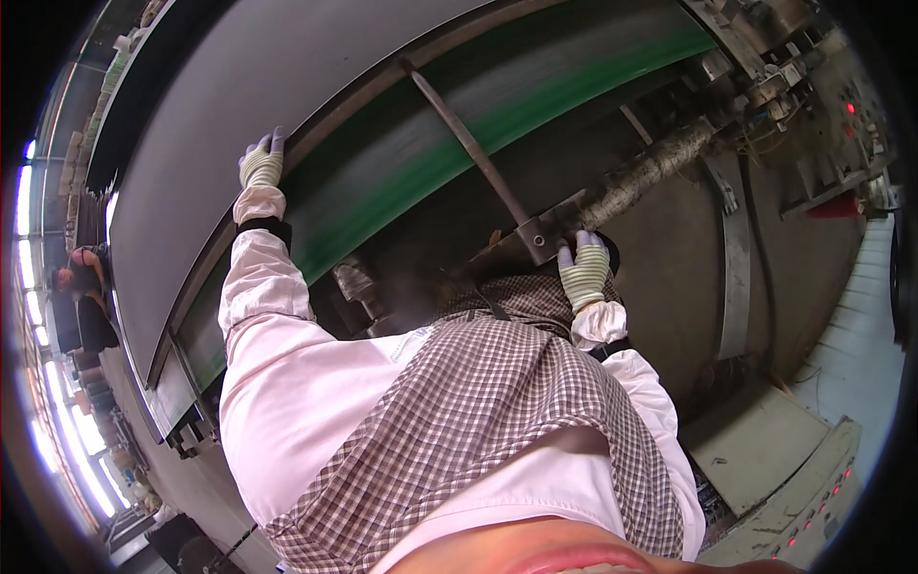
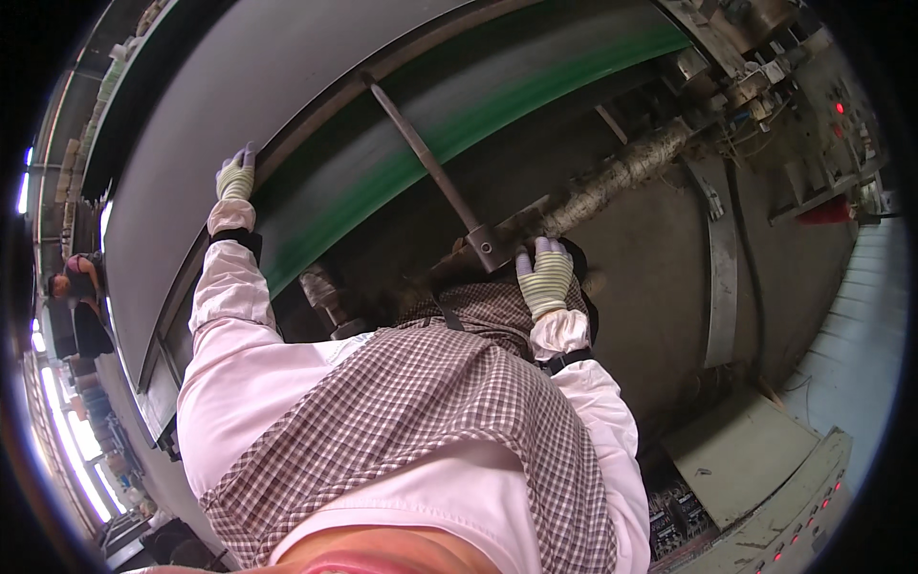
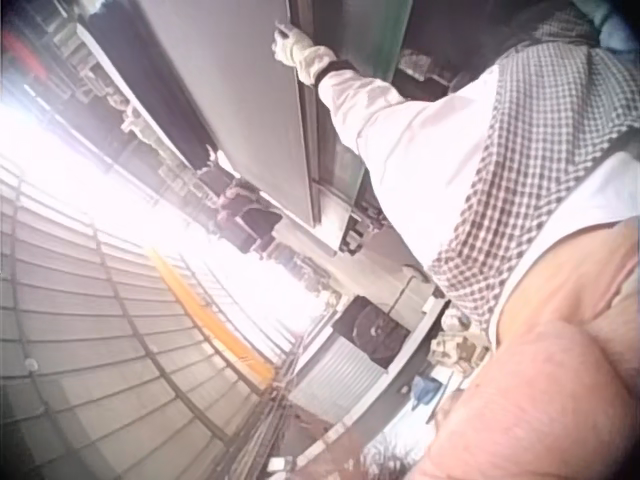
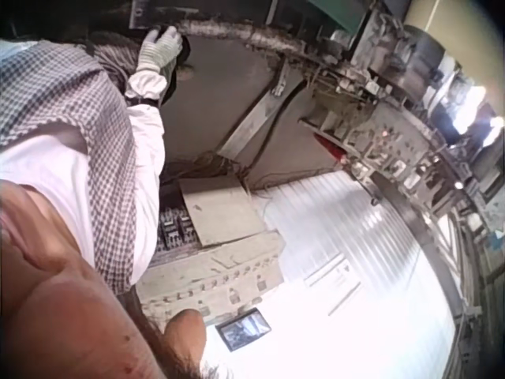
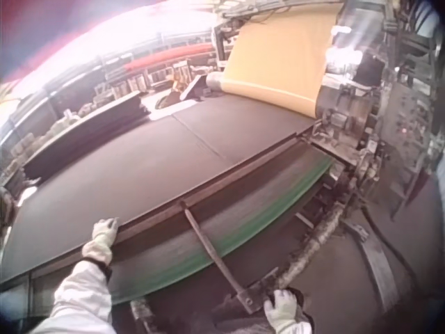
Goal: Manually guiding and smoothing black material on a large industrial conveyor or roller machine.
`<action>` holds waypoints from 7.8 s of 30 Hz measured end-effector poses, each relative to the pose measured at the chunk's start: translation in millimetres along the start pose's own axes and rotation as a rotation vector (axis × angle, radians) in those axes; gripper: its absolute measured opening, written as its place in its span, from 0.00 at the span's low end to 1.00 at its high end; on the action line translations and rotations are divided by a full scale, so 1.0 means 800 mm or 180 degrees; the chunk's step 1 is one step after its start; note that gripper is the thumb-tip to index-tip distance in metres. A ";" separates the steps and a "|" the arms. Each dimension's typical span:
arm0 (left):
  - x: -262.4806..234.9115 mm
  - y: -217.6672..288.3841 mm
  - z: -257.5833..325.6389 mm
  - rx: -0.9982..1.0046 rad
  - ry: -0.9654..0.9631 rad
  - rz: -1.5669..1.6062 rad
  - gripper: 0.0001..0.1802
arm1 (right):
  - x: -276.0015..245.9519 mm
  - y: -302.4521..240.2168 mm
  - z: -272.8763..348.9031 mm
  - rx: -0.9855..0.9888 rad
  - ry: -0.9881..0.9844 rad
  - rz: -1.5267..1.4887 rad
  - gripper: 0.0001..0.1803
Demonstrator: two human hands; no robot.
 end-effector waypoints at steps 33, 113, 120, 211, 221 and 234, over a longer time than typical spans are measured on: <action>-0.165 0.519 -0.016 0.2265 -0.0523 0.1177 0.39 | -0.001 0.000 -0.009 0.0095 -0.0219 0.0059 0.11; 0.009 -0.128 0.027 -0.1003 -0.0566 0.0234 0.41 | 0.007 0.010 -0.001 -0.0055 -0.0130 0.0700 0.19; 0.037 -0.089 -0.034 0.0011 -0.0657 0.2065 0.41 | 0.010 0.018 0.004 0.0030 -0.0175 0.0707 0.22; -0.052 0.171 -0.022 0.0912 -0.0561 0.0194 0.38 | 0.007 0.021 0.001 0.0057 -0.0208 0.0797 0.23; -0.034 0.201 -0.097 0.1319 0.0105 0.2267 0.39 | 0.005 0.017 0.002 -0.0135 0.0033 0.0765 0.20; 0.031 -0.114 -0.004 -0.0465 -0.0277 0.0073 0.43 | 0.006 0.015 -0.004 -0.0019 -0.0084 0.0699 0.20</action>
Point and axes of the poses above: each hand's wrist, its own z-axis away from the middle knuckle, its own x-axis out of the palm, y = z × x, the point moved 5 cm from there along -z, towards the middle knuckle, and after that the axes turned 13 degrees about -z, right-handed, at the moved point
